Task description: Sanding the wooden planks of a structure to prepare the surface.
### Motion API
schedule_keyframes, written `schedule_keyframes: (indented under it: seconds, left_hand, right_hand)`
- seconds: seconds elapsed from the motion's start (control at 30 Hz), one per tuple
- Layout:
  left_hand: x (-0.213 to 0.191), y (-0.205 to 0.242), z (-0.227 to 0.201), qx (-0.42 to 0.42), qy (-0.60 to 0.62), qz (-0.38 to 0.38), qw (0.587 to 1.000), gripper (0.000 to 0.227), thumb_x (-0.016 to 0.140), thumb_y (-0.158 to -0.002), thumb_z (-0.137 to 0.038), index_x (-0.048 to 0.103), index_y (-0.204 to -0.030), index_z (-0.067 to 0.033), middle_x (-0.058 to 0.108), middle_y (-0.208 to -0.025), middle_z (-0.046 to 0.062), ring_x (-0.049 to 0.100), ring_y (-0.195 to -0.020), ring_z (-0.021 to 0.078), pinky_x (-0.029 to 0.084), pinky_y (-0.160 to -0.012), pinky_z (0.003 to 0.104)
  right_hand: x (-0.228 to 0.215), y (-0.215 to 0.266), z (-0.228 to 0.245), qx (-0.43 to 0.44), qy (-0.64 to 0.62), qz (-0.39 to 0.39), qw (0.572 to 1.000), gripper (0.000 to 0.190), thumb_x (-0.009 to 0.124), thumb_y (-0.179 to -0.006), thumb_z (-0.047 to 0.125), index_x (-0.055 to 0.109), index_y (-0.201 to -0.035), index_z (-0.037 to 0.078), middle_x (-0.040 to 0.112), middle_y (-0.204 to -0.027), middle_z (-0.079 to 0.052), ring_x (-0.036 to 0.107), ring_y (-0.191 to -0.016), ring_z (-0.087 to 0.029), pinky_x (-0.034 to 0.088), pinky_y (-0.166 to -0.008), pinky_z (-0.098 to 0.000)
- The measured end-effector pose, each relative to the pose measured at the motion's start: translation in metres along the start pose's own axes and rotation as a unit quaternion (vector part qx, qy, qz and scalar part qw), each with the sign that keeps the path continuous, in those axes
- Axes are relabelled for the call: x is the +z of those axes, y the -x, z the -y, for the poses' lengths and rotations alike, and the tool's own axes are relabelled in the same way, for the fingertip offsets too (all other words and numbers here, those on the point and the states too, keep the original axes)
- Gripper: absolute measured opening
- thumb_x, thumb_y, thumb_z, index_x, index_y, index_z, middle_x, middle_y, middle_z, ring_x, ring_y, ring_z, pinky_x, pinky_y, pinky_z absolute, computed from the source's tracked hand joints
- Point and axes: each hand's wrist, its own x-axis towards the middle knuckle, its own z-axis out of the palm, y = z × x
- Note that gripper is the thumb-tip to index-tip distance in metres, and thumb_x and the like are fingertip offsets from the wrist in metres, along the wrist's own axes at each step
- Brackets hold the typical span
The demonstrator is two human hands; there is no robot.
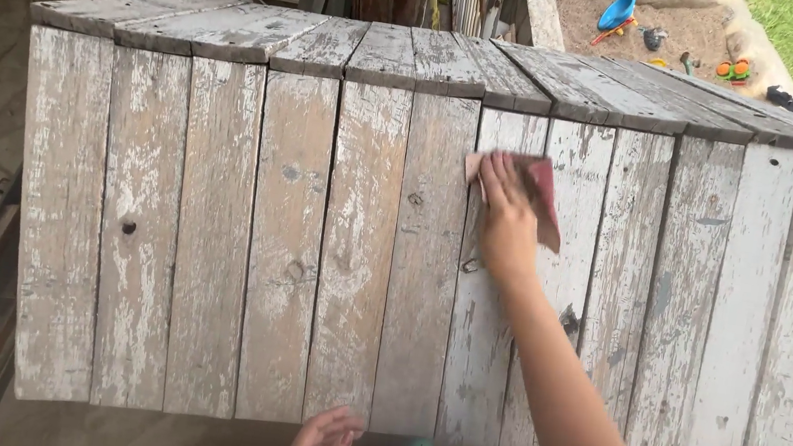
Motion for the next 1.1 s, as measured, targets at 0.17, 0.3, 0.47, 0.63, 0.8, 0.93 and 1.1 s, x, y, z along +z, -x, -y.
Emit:
schedule_keyframes:
  seconds: [0.17, 0.3, 0.47, 0.63, 0.8, 0.93, 1.1]
  left_hand:
    - [0.001, 0.002, -0.002, 0.071, 0.001, 0.014, 0.997, 0.039, 0.063, -0.091, -0.034, 0.074, -0.126, -0.0195, 0.090, -0.113, -0.005, 0.085, -0.106, 0.0104, 0.063, -0.098, 0.028]
    - [0.000, -0.098, 0.123, 0.180, 0.064, 0.342, 0.920, 0.072, 0.068, -0.097, -0.039, 0.031, -0.154, -0.0163, 0.055, -0.156, 0.011, 0.049, -0.147, 0.0312, 0.027, -0.122, 0.058]
    - [-0.006, -0.034, 0.076, 0.087, -0.025, 0.090, 0.992, 0.046, 0.061, -0.095, -0.024, 0.057, -0.141, -0.0210, 0.084, -0.128, -0.005, 0.078, -0.122, 0.0130, 0.056, -0.112, 0.033]
    - [0.011, -0.053, 0.073, 0.078, -0.003, 0.058, 0.995, 0.041, 0.060, -0.095, -0.023, 0.063, -0.136, -0.0204, 0.086, -0.123, -0.003, 0.081, -0.116, 0.0120, 0.057, -0.107, 0.032]
    - [0.009, -0.003, 0.000, -0.022, -0.007, -0.005, 1.000, 0.037, 0.063, -0.093, -0.031, 0.074, -0.127, -0.0225, 0.089, -0.118, -0.007, 0.084, -0.110, 0.0090, 0.061, -0.102, 0.026]
    - [0.009, -0.005, -0.020, 0.015, -0.010, 0.028, 0.999, 0.040, 0.062, -0.092, -0.034, 0.073, -0.128, -0.0208, 0.087, -0.119, -0.006, 0.080, -0.113, 0.0116, 0.059, -0.104, 0.030]
    - [0.017, -0.017, -0.036, 0.044, -0.036, 0.078, 0.995, 0.045, 0.060, -0.093, -0.036, 0.067, -0.135, -0.0224, 0.084, -0.125, -0.006, 0.079, -0.116, 0.0143, 0.058, -0.108, 0.032]
  right_hand:
    - [0.000, -0.008, -0.005, -0.004, -0.009, -0.006, 1.000, 0.059, 0.052, -0.091, -0.014, 0.048, -0.148, 0.000, 0.050, -0.151, -0.022, 0.044, -0.142, -0.044, 0.034, -0.122, -0.0522]
    - [-0.005, 0.027, -0.003, -0.031, 0.009, -0.024, 0.999, 0.048, 0.049, -0.098, -0.009, 0.051, -0.145, -0.002, 0.051, -0.150, -0.022, 0.047, -0.142, -0.038, 0.036, -0.123, -0.0481]
    - [-0.014, -0.048, -0.044, 0.000, 0.001, -0.002, 1.000, 0.062, 0.045, -0.086, -0.022, 0.053, -0.144, -0.003, 0.049, -0.151, -0.022, 0.043, -0.144, -0.035, 0.037, -0.119, -0.0440]
    - [-0.016, 0.050, 0.006, 0.011, 0.002, 0.034, 0.999, 0.065, 0.050, -0.087, -0.018, 0.046, -0.149, 0.002, 0.046, -0.155, -0.018, 0.041, -0.146, -0.033, 0.026, -0.127, -0.0468]
    - [-0.013, 0.024, -0.010, 0.001, 0.019, 0.034, 0.999, 0.049, 0.056, -0.099, -0.004, 0.048, -0.147, 0.000, 0.048, -0.154, -0.018, 0.041, -0.147, -0.033, 0.032, -0.126, -0.0445]
    - [-0.024, -0.022, -0.028, 0.046, -0.087, -0.019, 0.995, 0.037, 0.061, -0.100, 0.001, 0.059, -0.137, 0.001, 0.057, -0.144, -0.020, 0.050, -0.138, -0.034, 0.039, -0.119, -0.0449]
    - [-0.069, -0.005, -0.011, 0.300, -0.403, -0.089, 0.860, 0.030, 0.051, -0.109, 0.034, 0.067, -0.096, 0.012, 0.058, -0.079, 0.007, 0.046, -0.068, -0.005, 0.035, -0.061, -0.0182]
